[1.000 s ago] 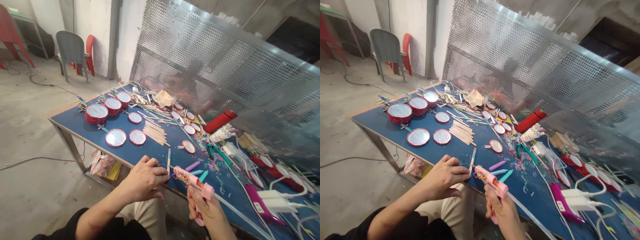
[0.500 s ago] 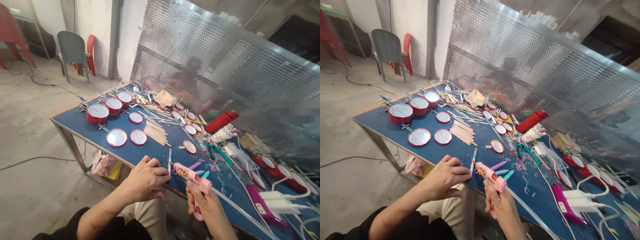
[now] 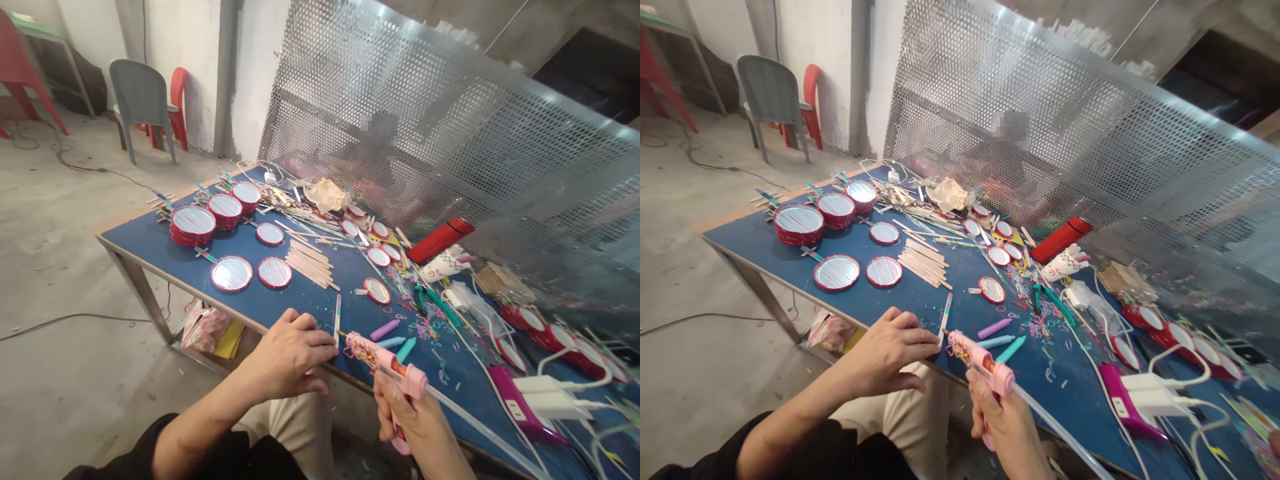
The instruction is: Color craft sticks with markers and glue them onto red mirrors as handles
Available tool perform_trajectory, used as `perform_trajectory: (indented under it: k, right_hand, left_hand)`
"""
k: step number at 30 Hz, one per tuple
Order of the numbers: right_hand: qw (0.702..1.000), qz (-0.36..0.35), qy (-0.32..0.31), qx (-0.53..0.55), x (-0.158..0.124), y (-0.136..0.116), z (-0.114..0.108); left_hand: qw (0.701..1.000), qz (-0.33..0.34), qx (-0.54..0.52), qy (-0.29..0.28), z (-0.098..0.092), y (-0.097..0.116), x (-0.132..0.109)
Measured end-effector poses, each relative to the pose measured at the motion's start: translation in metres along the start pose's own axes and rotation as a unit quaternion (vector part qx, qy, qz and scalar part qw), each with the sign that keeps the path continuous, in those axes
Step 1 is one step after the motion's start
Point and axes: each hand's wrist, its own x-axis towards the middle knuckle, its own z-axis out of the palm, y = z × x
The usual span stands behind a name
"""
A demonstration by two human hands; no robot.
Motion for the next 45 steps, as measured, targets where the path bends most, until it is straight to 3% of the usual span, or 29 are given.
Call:
perform_trajectory:
  k: [6, 19, 45]
  right_hand:
    - [1.000, 0.027, -0.001, -0.006, -0.002, 0.004, -0.003]
    - [1.000, 0.002, 0.022, -0.007, -0.004, -0.007, 0.004]
    - [0.999, 0.001, 0.036, -0.038, -0.018, 0.001, 0.004]
  left_hand:
    - [1.000, 0.002, -0.010, 0.006, 0.001, -0.001, 0.000]
    - [1.000, 0.004, 0.002, 0.011, 0.002, -0.002, 0.000]
    - [1.000, 0.003, 0.007, 0.015, 0.003, -0.001, -0.001]
